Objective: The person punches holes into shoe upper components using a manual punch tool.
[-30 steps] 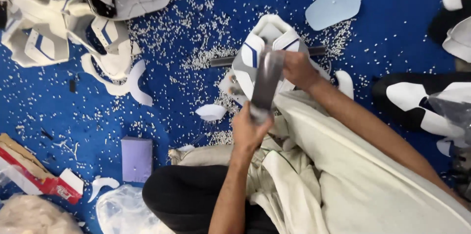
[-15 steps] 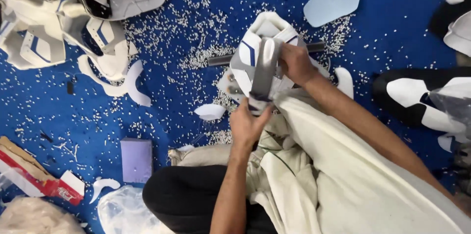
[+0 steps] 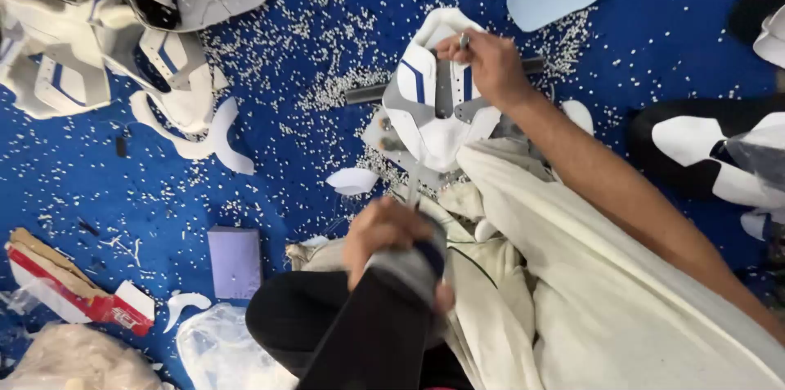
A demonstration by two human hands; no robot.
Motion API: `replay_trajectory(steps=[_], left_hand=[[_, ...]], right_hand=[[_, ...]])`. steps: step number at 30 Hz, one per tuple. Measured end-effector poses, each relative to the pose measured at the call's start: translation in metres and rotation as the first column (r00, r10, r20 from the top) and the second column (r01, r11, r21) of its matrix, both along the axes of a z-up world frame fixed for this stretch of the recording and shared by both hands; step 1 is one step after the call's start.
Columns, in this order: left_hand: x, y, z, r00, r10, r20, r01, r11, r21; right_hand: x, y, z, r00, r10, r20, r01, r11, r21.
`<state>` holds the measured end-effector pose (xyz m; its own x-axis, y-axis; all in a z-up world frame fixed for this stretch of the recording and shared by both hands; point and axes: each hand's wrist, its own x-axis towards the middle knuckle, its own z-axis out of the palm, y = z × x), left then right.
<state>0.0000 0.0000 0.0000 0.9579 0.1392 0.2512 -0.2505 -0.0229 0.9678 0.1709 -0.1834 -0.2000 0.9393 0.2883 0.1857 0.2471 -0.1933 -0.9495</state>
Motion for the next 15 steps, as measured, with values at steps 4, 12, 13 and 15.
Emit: replay_trajectory(steps=[4,12,13,15], left_hand=[[0.0,-0.001,-0.134,0.991,0.12,-0.05,-0.072,0.828,0.556],[-0.039,0.02,-0.074,0.81,0.31,-0.498,-0.091,0.905,0.416],[-0.044,0.024,-0.066,0.79,0.316,-0.525,-0.119,0.92,0.374],[-0.054,0.025,-0.059,0.798,0.338,-0.498,-0.156,0.915,0.372]], right_hand=[[-0.003,0.006,0.029,0.947,0.086,0.309,0.006,0.959,-0.284],[0.029,-0.001,0.008,0.877,0.061,-0.477,0.184,0.873,0.451],[0.019,0.005,0.022,0.894,0.122,-0.432,0.058,0.924,0.379],[-0.001,0.029,0.023,0.854,0.245,-0.458,-0.078,0.932,0.353]])
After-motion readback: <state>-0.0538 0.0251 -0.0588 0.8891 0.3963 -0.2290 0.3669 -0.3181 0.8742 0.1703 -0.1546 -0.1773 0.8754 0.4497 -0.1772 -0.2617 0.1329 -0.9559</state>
